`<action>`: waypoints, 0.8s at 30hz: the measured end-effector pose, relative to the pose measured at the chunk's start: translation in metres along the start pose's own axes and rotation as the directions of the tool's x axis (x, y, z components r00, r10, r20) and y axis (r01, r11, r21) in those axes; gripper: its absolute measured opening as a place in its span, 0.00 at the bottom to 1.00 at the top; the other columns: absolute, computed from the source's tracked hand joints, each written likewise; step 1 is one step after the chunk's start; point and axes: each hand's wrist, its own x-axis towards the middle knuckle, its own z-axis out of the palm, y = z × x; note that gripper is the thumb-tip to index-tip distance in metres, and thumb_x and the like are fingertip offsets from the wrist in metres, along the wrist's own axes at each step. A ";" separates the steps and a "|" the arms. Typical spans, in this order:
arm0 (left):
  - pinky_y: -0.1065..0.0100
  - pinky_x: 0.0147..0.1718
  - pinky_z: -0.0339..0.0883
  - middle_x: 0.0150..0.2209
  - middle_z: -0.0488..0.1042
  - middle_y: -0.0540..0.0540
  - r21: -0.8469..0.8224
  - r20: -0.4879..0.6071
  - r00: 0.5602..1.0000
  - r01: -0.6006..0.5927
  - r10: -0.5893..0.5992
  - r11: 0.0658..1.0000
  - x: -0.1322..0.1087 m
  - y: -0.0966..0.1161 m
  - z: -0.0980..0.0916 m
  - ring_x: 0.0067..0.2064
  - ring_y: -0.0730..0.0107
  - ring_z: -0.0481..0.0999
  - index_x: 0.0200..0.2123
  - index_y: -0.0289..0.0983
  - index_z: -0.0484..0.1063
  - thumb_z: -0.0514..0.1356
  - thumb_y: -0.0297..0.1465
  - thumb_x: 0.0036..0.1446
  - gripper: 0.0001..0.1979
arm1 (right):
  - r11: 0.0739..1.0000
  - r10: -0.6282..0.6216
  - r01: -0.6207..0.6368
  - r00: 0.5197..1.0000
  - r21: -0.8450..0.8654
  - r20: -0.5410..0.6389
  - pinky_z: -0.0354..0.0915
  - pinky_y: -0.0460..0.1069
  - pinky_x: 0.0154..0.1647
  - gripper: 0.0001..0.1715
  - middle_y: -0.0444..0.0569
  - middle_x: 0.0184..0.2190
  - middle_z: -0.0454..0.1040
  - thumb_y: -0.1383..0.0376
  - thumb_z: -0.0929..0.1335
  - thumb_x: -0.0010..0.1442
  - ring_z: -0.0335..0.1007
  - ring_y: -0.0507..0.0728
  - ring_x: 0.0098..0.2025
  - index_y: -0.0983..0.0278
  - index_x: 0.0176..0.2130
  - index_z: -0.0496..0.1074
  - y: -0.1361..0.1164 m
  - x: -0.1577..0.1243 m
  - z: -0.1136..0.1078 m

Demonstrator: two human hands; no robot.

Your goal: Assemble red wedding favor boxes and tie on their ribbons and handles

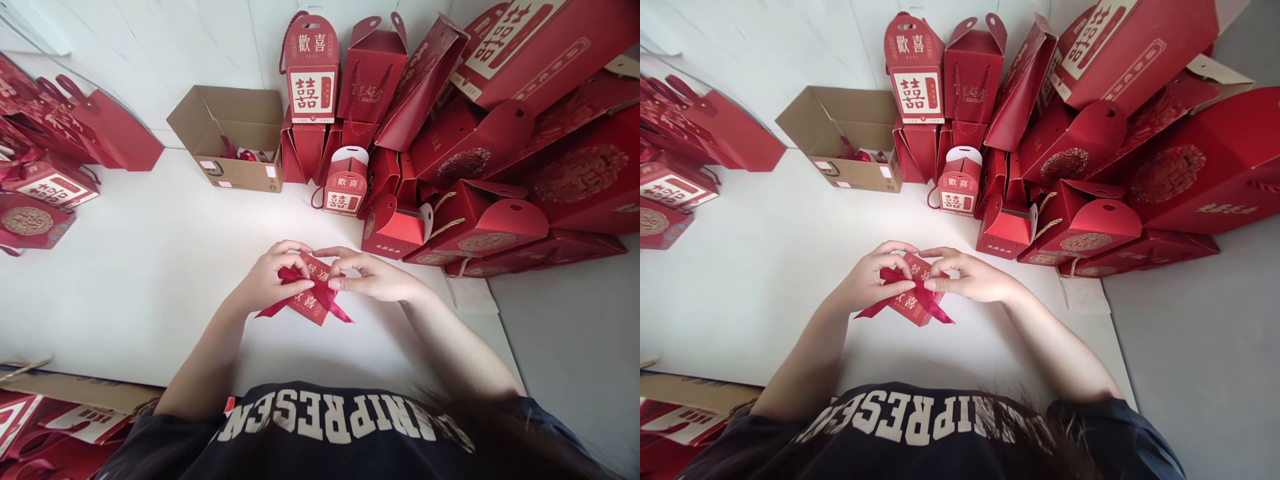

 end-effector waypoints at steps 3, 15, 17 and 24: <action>0.57 0.58 0.63 0.57 0.64 0.45 -0.016 0.003 1.000 0.017 -0.017 1.000 0.000 -0.001 0.001 0.59 0.56 0.66 0.31 0.40 0.75 0.64 0.38 0.53 0.08 | 0.999 0.031 -0.030 0.997 0.018 -0.066 0.56 0.58 0.60 0.20 0.52 0.57 0.65 0.51 0.66 0.62 0.58 0.61 0.63 0.63 0.29 0.71 0.001 0.013 -0.001; 0.58 0.58 0.62 0.57 0.64 0.45 -0.090 0.053 0.996 0.079 -0.075 0.993 0.001 -0.003 0.002 0.59 0.56 0.67 0.32 0.39 0.75 0.63 0.38 0.54 0.08 | 0.981 -0.187 0.185 0.982 -0.061 -0.024 0.66 0.54 0.49 0.05 0.50 0.47 0.72 0.64 0.68 0.59 0.70 0.56 0.48 0.62 0.34 0.66 0.010 0.038 -0.005; 0.58 0.57 0.63 0.56 0.66 0.44 -0.114 0.043 0.997 0.070 -0.066 0.991 0.001 -0.002 0.004 0.57 0.58 0.69 0.32 0.38 0.74 0.61 0.38 0.56 0.09 | 0.984 -0.176 0.175 0.984 -0.026 -0.041 0.67 0.53 0.49 0.06 0.49 0.43 0.73 0.63 0.68 0.59 0.71 0.55 0.45 0.62 0.38 0.67 0.013 0.038 -0.007; 0.61 0.44 0.70 0.48 0.74 0.44 -0.268 -0.041 0.987 0.139 -0.155 0.953 0.002 -0.001 0.008 0.45 0.64 0.76 0.39 0.39 0.66 0.57 0.38 0.60 0.09 | 0.983 -0.138 0.121 0.982 -0.135 -0.130 0.67 0.51 0.43 0.06 0.47 0.37 0.75 0.67 0.65 0.60 0.73 0.54 0.40 0.62 0.40 0.70 0.015 0.036 -0.009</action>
